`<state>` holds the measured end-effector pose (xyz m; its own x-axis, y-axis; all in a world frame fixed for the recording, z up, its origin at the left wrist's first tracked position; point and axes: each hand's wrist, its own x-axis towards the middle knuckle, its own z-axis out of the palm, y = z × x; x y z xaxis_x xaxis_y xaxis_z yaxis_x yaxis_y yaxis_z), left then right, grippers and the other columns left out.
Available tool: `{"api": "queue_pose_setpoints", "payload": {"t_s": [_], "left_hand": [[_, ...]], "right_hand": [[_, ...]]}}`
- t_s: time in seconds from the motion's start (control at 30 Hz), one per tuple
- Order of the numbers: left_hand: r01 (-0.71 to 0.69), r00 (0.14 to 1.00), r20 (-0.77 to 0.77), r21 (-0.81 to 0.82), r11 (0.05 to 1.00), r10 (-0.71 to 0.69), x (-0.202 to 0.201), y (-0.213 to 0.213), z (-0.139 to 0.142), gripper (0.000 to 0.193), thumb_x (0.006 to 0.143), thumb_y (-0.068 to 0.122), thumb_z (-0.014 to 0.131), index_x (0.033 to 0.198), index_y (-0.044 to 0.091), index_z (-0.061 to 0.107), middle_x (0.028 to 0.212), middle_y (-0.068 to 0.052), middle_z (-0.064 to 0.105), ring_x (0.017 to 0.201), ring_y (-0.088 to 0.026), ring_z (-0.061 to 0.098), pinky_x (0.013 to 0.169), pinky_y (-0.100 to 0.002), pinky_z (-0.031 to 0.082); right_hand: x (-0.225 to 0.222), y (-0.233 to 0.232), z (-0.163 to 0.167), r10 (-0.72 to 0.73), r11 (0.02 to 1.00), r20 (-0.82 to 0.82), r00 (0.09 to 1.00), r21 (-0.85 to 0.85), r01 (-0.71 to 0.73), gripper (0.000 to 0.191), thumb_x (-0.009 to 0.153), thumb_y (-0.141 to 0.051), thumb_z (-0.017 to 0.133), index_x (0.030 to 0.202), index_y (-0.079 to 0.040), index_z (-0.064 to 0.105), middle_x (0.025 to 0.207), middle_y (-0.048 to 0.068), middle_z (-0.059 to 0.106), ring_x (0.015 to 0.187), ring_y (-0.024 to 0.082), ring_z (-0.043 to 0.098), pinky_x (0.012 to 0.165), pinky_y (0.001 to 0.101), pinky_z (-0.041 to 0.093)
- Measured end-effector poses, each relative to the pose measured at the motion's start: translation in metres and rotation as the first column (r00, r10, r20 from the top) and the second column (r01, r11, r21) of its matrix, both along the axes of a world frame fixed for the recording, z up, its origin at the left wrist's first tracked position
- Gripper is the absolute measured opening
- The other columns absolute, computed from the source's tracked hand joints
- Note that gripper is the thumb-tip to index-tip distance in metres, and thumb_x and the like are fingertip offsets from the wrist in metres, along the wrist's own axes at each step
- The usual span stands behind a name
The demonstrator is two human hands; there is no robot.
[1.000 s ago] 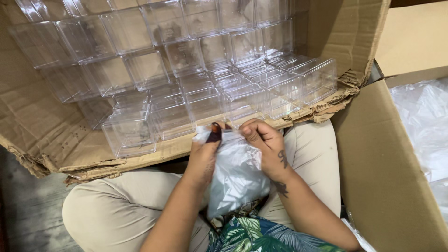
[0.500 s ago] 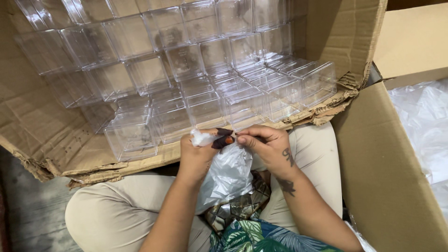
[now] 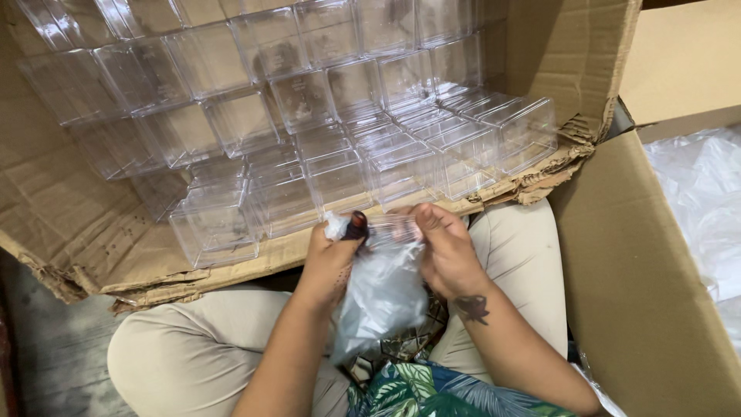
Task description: The person sits on the floor between cardboard boxes and unwraps clear plastic boxes from white plastic bags, placing each unwrapped box onto a stack inside an open carton. They pull bags off the boxes one at a time and set used bags aside.
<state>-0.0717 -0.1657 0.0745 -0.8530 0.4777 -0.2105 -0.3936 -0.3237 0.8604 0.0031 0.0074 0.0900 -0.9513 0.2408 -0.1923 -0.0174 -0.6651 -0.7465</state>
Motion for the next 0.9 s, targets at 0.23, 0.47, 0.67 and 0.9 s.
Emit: {"api": "queue_pose_setpoints", "payload": {"t_s": [0.23, 0.47, 0.67, 0.9], "left_hand": [[-0.121, 0.890, 0.456, 0.212, 0.970, 0.012, -0.016, -0.006, 0.015, 0.025, 0.085, 0.015, 0.057, 0.104, 0.001, 0.065, 0.088, -0.007, 0.073, 0.083, -0.019, 0.071, 0.081, -0.034, 0.056], [-0.253, 0.963, -0.233, -0.627, 0.737, 0.133, -0.062, 0.050, 0.019, 0.032, 0.082, 0.018, 0.075, 0.108, 0.001, 0.070, 0.084, -0.005, 0.069, 0.075, -0.020, 0.065, 0.068, -0.034, 0.050], [-0.384, 0.909, -0.342, -0.460, 0.801, 0.239, -0.055, 0.065, -0.002, 0.037, 0.087, 0.019, 0.073, 0.115, 0.000, 0.060, 0.094, -0.005, 0.070, 0.084, -0.015, 0.064, 0.077, -0.028, 0.051], [-0.181, 0.983, -0.035, -0.120, 0.976, 0.178, -0.048, 0.055, -0.003, 0.026, 0.091, 0.011, 0.065, 0.113, -0.002, 0.073, 0.097, -0.001, 0.072, 0.083, -0.010, 0.062, 0.075, -0.024, 0.049]], "right_hand": [[0.003, 0.025, 0.040, -0.115, 0.977, 0.050, 0.992, -0.176, 0.122, 0.018, 0.076, -0.005, 0.066, 0.093, -0.007, 0.063, 0.081, 0.009, 0.064, 0.073, 0.022, 0.064, 0.083, 0.0434, 0.058], [-0.039, 0.046, 0.076, -0.252, -0.387, -0.305, 0.918, 0.901, 0.194, 0.044, 0.082, -0.012, 0.072, 0.125, -0.002, 0.070, 0.118, 0.016, 0.067, 0.114, 0.038, 0.056, 0.102, 0.0501, 0.044], [-0.032, 0.045, 0.069, -0.050, -0.616, -0.288, 0.956, 0.763, 0.197, 0.029, 0.082, -0.006, 0.063, 0.110, -0.009, 0.071, 0.129, 0.016, 0.067, 0.135, 0.036, 0.049, 0.113, 0.0604, 0.027], [-0.005, 0.048, 0.068, -0.071, -0.138, -0.292, 0.954, 0.950, 0.281, 0.024, 0.093, 0.003, 0.058, 0.113, -0.005, 0.067, 0.118, 0.012, 0.070, 0.125, 0.029, 0.063, 0.110, 0.0435, 0.041]]}}
